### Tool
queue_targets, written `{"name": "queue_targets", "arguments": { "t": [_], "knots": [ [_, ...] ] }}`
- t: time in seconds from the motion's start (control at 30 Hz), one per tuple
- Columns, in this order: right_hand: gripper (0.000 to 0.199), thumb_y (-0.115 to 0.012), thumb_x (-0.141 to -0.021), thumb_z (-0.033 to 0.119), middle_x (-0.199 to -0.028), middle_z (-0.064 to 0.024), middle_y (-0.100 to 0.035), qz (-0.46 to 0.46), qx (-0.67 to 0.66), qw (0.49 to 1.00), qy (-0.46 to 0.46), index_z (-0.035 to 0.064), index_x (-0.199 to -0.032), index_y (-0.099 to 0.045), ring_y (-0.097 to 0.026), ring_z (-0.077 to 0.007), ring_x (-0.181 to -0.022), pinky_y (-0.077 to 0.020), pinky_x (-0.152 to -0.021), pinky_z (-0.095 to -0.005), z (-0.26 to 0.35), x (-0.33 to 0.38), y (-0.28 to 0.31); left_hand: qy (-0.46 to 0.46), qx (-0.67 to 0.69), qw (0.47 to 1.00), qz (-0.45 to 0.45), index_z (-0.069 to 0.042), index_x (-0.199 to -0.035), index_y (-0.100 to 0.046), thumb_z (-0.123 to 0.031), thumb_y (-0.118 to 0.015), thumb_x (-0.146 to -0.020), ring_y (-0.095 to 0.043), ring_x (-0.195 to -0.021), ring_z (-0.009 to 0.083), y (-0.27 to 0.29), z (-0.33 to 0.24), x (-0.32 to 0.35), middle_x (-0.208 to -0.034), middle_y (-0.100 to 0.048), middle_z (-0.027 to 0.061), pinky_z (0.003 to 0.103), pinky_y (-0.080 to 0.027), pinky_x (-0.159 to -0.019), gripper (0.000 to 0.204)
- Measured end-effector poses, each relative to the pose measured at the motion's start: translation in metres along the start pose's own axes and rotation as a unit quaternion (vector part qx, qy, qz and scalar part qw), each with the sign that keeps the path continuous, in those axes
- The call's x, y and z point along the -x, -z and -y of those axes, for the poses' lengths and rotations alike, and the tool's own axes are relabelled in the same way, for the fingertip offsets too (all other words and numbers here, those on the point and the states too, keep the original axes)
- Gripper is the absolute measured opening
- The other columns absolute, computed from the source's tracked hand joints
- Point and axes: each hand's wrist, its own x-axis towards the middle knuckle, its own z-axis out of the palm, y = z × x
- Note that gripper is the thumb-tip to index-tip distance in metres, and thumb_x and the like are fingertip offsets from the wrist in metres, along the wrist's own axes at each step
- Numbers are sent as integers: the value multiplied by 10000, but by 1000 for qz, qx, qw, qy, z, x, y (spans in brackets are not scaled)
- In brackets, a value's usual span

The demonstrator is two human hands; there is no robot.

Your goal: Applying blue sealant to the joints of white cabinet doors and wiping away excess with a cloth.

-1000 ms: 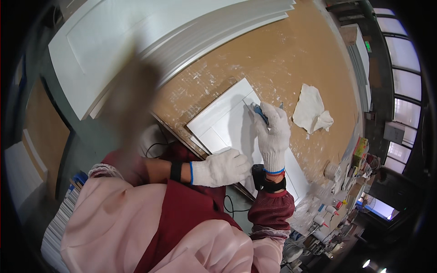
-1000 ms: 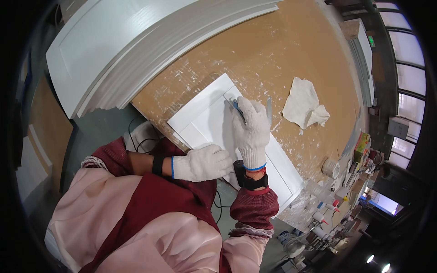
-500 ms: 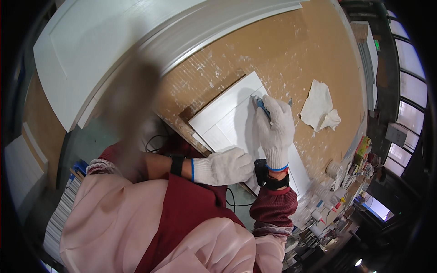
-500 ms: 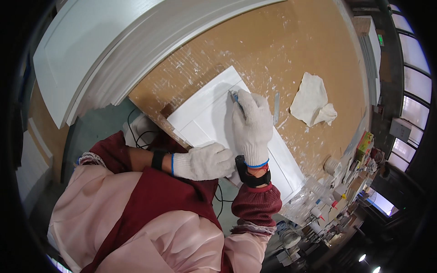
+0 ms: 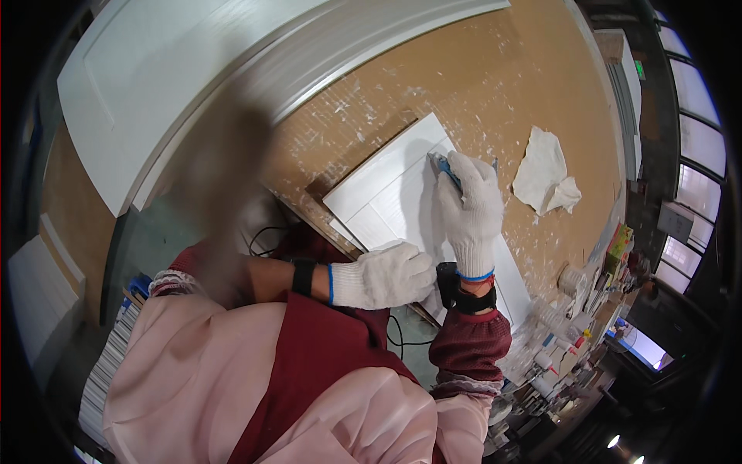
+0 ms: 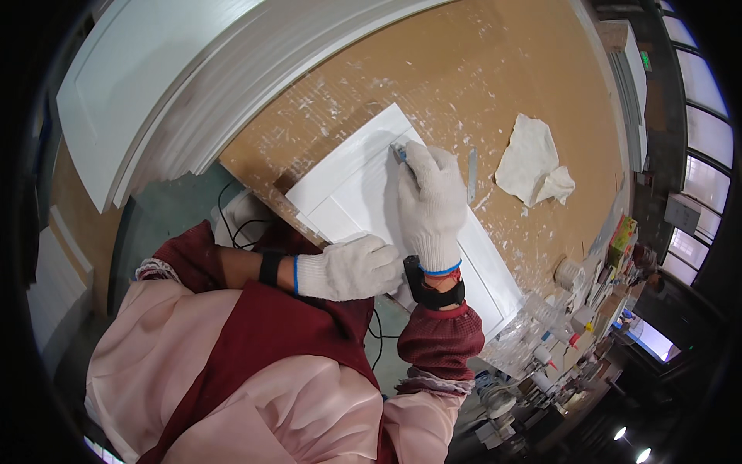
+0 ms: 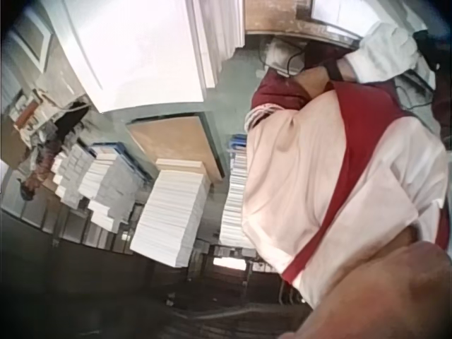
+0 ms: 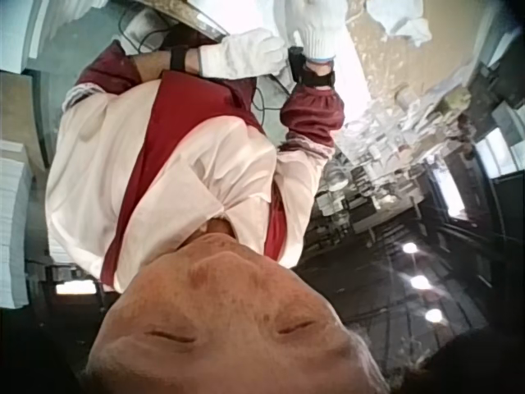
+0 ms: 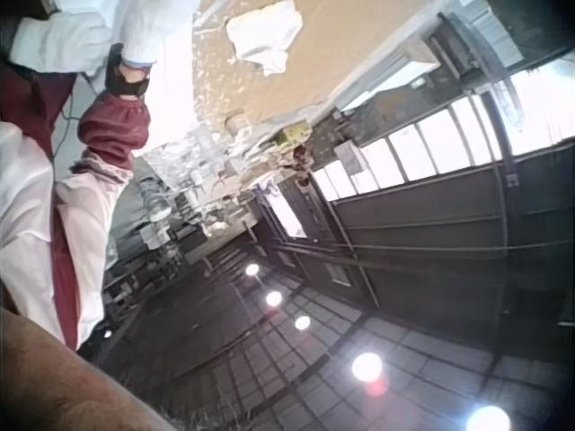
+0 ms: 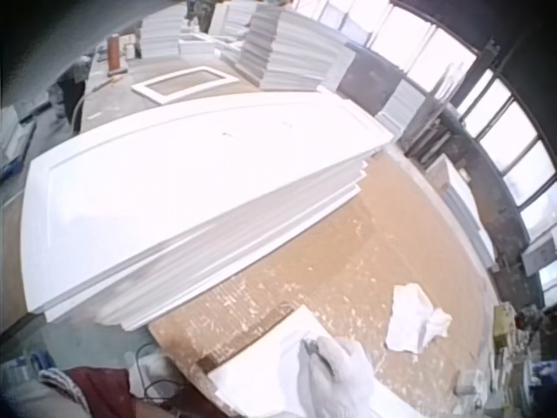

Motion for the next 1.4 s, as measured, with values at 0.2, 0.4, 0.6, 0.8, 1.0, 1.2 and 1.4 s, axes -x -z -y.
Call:
{"name": "queue_targets", "arguments": {
  "t": [0.2, 0.4, 0.6, 0.8, 1.0, 1.2, 1.4],
  "knots": [
    [298, -702, -793, 58, -1025, -148, -652, 11, 23, 1000, -6, 81, -1087, -663, -652, -281, -895, -520, -771, -344, -6, 6, 3, 30, 8, 999, -26, -151, -747, -607, -230, -626, -692, -515, -775, 146, -3, -2, 0, -792, -512, -18, 286, -406, -635, 98],
    [255, -645, -814, 90, -1004, -146, -649, 13, 25, 999, -18, 124, -1066, -662, -628, -322, -923, -504, -778, -388, -1, 0, 6, 33, 3, 999, -16, -144, -783, -610, -231, -626, -702, -519, -765, 144, -1, 0, 2, -808, -521, -15, 282, -413, -634, 120],
    [295, -692, -786, 31, -1004, -134, -649, -30, -16, 994, -106, 81, -1074, -658, -641, -276, -905, -511, -766, -351, -11, 41, 35, 29, 21, 999, 10, -148, -854, -623, -226, -630, -715, -530, -815, 145, -1, -1, 2, -850, -535, -16, 292, -435, -673, 160],
    [304, -682, -794, -43, -1003, -114, -634, -197, -115, 935, -273, -12, -1094, -638, -622, -189, -925, -505, -797, -296, -21, 123, 58, -60, 129, 987, 78, -152, -931, -666, -238, -670, -708, -581, -907, 149, 32, 11, -12, -910, -602, -32, 306, -471, -765, 240],
    [295, -676, -806, -15, -1004, -100, -634, -253, -214, 832, -444, -24, -1099, -642, -607, -157, -879, -496, -766, -276, 14, 208, 51, 26, 158, 979, 123, -140, -911, -689, -231, -749, -721, -649, -820, 198, 63, 16, 2, -911, -674, -4, 353, -504, -729, 219],
    [288, -680, -811, 27, -1004, -94, -636, -288, -213, 808, -467, -2, -1096, -647, -602, -159, -860, -491, -754, -281, 32, 253, 42, 49, 146, 969, 192, -128, -914, -693, -186, -780, -684, -653, -710, 235, 80, 12, -2, -839, -674, 35, 349, -515, -615, 252],
    [269, -664, -815, 4, -1020, -100, -640, -313, -200, 801, -469, 11, -1084, -650, -606, -178, -896, -486, -809, -296, 31, 270, 38, 74, 113, 960, 245, -131, -901, -713, -201, -775, -707, -653, -700, 229, 78, 1, 6, -815, -677, 36, 342, -520, -626, 215]
  ]
}}
